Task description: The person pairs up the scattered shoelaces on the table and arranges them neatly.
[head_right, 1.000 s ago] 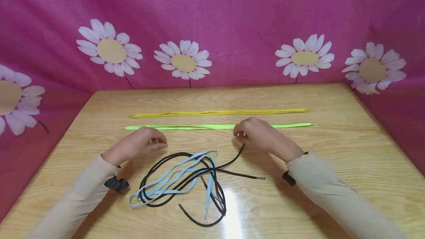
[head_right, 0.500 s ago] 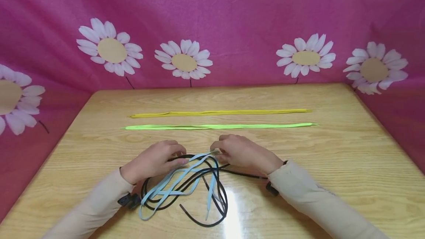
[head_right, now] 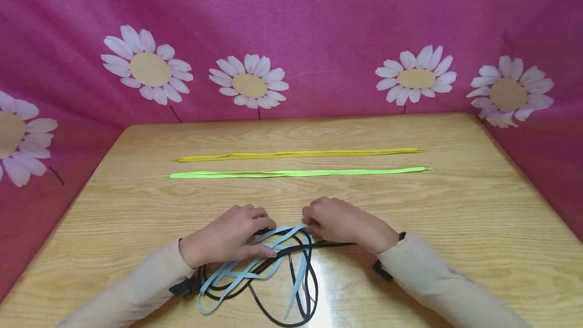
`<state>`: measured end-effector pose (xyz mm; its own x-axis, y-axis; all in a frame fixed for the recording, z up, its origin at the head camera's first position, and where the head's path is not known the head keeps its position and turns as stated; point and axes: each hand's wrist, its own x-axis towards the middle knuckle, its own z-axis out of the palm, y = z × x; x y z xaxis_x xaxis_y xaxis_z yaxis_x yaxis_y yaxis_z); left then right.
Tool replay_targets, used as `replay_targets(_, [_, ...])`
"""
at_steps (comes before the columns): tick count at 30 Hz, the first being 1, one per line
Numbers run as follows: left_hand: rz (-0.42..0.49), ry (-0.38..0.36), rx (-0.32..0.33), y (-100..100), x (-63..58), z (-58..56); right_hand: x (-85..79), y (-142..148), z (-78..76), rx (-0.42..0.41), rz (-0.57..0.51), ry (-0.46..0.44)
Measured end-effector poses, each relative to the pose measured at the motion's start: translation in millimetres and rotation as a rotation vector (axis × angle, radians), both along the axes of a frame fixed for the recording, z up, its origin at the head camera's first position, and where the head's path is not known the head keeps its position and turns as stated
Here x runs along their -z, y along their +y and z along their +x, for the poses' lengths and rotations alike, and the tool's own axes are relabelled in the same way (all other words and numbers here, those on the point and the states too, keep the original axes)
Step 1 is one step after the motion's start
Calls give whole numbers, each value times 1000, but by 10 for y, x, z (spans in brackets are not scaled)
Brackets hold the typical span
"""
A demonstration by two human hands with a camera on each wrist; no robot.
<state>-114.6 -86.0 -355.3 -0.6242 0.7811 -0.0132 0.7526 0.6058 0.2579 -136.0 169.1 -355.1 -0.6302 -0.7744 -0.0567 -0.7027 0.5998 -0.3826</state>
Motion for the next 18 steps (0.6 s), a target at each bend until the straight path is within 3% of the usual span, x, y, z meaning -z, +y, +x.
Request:
replay_targets(6, [-35, 49, 75, 64, -8, 27, -39, 51, 82, 5, 13, -43])
replay_targets(10, [-3, 116, 119, 66, 1, -19, -74, 83, 77, 38, -54, 10])
replay_targets(13, [46, 120, 107, 37, -22, -70, -116, 126, 55, 72, -105, 100])
replay_targets(18, [138, 27, 25, -68, -145, -130, -217, 249, 21, 137, -162, 197])
